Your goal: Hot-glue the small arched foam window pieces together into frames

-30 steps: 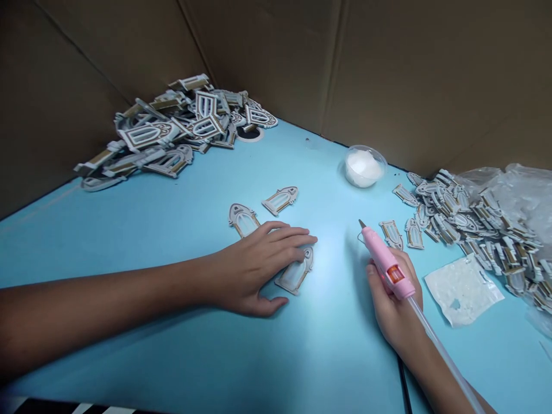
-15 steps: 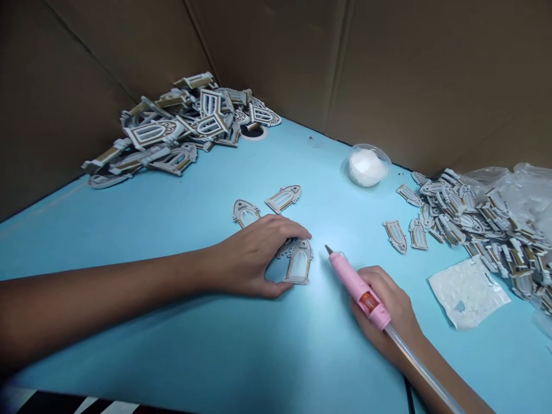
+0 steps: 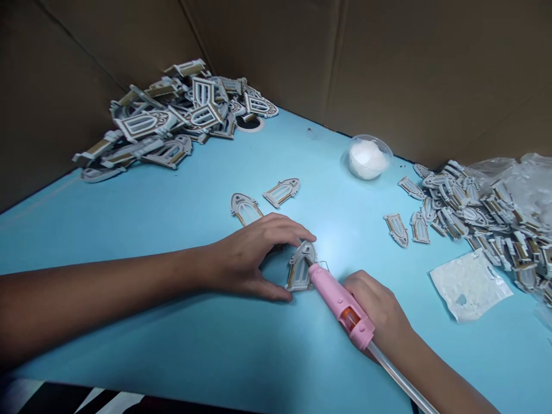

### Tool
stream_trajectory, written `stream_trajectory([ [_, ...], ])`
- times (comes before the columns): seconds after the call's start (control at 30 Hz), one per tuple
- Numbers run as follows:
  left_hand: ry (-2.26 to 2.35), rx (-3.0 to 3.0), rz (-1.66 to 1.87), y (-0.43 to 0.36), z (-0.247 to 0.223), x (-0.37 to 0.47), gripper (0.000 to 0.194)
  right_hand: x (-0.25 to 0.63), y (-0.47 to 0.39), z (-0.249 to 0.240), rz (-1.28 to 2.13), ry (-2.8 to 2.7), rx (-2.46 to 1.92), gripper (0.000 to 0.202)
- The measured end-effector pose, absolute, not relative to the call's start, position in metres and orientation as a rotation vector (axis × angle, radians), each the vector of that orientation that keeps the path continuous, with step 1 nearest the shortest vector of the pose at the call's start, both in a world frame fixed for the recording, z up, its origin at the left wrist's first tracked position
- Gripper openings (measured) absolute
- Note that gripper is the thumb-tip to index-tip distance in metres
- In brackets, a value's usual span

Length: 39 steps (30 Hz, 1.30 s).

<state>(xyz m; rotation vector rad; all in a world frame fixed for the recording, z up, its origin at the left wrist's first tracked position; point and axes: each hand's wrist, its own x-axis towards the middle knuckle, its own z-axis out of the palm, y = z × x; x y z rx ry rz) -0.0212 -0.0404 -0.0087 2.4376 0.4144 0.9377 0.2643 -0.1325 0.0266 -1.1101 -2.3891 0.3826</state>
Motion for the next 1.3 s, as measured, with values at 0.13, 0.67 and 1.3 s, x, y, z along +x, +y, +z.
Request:
stream_trajectory([
  [0.13, 0.384, 2.448, 0.956, -0.0404, -0.0084, -0.0209, 0.074, 0.2685, -0.1347, 0.0240, 0.422, -2.427, -1.109, 0.013],
  [0.67, 0.416, 2.463, 0.924, -0.0407, -0.0067, -0.0207, 0.075, 0.2676, -0.1361, 0.0246, 0.398, -2.417, -1.145, 0.015],
  [1.3, 0.448, 2.445, 0.923, -0.0412, -0.0063, -0.0209, 0.071, 0.2669, -0.1371, 0.0250, 0.381, -2.398, -1.168, 0.015],
])
